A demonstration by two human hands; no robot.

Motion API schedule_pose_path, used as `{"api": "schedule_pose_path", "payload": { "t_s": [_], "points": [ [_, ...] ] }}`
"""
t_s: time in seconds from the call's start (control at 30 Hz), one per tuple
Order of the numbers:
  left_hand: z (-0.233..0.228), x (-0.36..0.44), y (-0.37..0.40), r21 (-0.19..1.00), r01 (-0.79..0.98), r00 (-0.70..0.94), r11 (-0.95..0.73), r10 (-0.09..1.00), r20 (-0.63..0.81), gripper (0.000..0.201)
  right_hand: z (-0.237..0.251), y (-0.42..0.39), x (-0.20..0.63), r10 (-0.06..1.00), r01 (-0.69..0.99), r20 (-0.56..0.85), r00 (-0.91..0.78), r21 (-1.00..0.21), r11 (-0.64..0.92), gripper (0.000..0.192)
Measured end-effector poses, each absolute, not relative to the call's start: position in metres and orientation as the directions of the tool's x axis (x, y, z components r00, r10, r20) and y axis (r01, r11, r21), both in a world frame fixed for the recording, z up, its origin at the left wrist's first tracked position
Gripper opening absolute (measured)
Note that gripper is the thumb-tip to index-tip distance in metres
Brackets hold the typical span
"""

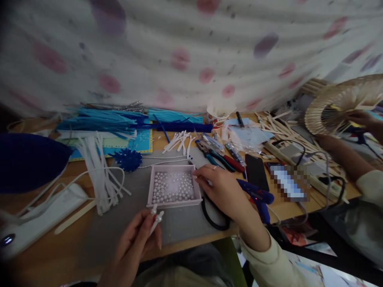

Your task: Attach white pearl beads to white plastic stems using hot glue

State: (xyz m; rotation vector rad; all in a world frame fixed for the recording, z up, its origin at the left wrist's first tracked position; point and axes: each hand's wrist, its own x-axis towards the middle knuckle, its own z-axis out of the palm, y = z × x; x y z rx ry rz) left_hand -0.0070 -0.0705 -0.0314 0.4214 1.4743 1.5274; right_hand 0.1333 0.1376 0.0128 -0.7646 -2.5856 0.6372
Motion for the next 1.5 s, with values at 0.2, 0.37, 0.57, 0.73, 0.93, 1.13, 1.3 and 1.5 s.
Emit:
{"api": "schedule_pose_path", "payload": {
  "t_s": [0.2, 0.37, 0.57, 0.73, 0.93, 1.13, 1.3, 1.5],
  "points": [
    [-0.032, -0.019, -0.078, 0.866, -0.454, -0.513, 0.211, 0.732, -0.448, 0.05, 0.011, 0.144, 0.096, 0.449, 0.455, -0.079, -0.89, -0.098, 0.885, 0.023],
    [-0.021, -0.031, -0.074, 0.819, -0.547, -0.526, 0.173, 0.69, -0.497, 0.048, 0.012, 0.146, 0.086, 0.46, 0.465, -0.085, -0.884, -0.053, 0.884, 0.021],
    [-0.024, -0.04, -0.069, 0.822, -0.559, -0.61, 0.109, 0.618, -0.497, 0.046, 0.015, 0.159, 0.09, 0.384, 0.384, 0.048, -0.922, -0.006, 0.923, 0.02],
    [-0.037, -0.052, -0.069, 0.805, -0.586, -0.635, 0.096, 0.563, -0.529, 0.045, 0.023, 0.17, 0.1, 0.291, 0.295, 0.113, -0.95, 0.023, 0.955, 0.018],
    [-0.057, -0.062, -0.065, 0.778, -0.623, -0.56, 0.081, 0.648, -0.516, 0.036, 0.028, 0.169, 0.095, 0.213, 0.205, -0.09, -0.973, 0.092, 0.974, 0.012],
    [-0.055, -0.061, -0.066, 0.787, -0.612, -0.611, 0.075, 0.588, -0.531, 0.036, 0.027, 0.157, 0.072, 0.297, 0.245, -0.38, -0.876, 0.182, 0.952, 0.021],
    [-0.063, -0.067, -0.072, 0.776, -0.624, -0.576, 0.091, 0.618, -0.536, 0.028, 0.021, 0.153, 0.064, 0.271, 0.192, -0.44, -0.856, 0.217, 0.957, 0.026],
    [-0.06, -0.067, -0.073, 0.773, -0.626, -0.586, 0.099, 0.596, -0.55, 0.029, 0.023, 0.163, 0.075, 0.229, 0.166, -0.468, -0.853, 0.173, 0.971, 0.018]
  ]
}}
